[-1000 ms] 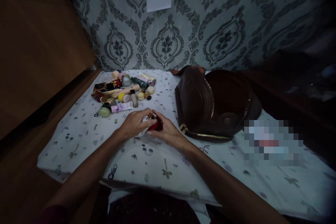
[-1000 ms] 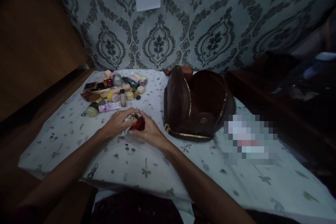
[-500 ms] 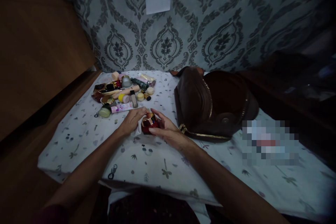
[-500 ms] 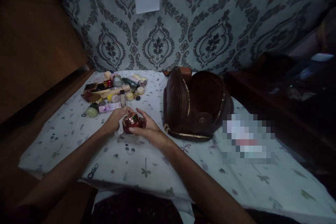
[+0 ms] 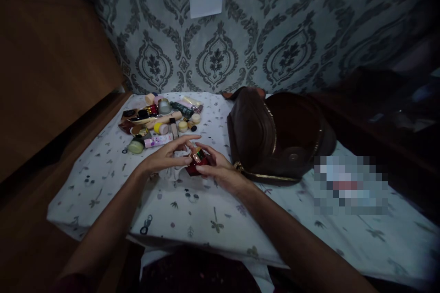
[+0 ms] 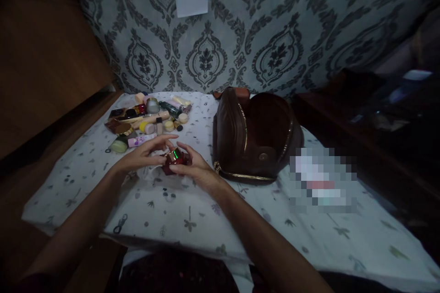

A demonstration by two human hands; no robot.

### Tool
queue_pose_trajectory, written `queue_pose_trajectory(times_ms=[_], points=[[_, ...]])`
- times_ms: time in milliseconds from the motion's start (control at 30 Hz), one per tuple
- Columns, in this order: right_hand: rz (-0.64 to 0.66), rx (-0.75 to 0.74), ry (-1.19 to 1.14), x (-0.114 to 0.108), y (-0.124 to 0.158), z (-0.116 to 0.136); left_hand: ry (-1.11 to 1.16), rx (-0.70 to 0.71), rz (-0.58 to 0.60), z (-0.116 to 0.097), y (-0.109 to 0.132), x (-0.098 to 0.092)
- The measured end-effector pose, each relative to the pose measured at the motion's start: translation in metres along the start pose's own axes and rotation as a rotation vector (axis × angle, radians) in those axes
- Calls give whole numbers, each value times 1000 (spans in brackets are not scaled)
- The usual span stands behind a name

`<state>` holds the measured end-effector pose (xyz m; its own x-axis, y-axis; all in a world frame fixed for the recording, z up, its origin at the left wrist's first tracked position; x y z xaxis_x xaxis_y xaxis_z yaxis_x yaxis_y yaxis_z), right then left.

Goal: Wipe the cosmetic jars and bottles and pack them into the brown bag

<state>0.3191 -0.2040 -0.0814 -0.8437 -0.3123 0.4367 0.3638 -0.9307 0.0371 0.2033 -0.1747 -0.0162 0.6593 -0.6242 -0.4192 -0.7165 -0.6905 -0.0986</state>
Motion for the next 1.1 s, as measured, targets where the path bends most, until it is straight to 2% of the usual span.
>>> queue_pose_trajectory(times_ms=[133, 200, 333, 500, 600, 733, 833, 933, 1000, 1100], points=[[-29, -74, -8, 0, -1, 4, 11, -4, -35, 4, -4, 2], [-29, -60, -30, 0, 0, 3, -11, -16, -26, 6, -6, 5], [66, 46, -113, 11, 4, 0, 6, 22, 3, -2, -4, 5], [127, 52, -213, 20, 5, 4, 39, 42, -7, -3, -4, 4], [98, 27, -293, 18, 3, 7, 77, 27, -147, 3, -8, -2], [1, -38, -378, 8, -2, 12, 124, -23, -490, 20, -7, -24], [-55, -30, -380, 3, -4, 8, 170, -27, -738, 30, 1, -39], [-71, -9, -345, 5, -4, 2, 130, 10, -881, 27, 8, -40], [-81, -27, -325, 7, -4, 0, 31, 58, -842, 17, 8, -28], [-123, -85, -331, 6, -4, 1, -209, 165, -621, -2, 1, 6]])
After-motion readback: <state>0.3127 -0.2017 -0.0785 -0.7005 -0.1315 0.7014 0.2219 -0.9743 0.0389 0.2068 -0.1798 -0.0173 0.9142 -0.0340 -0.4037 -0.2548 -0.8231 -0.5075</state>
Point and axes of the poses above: each hand's wrist, its own y-axis away from the middle knuckle, its own x-axis out of the palm, z = x × y, the point moved 8 cm from there along -y, towards the middle knuckle
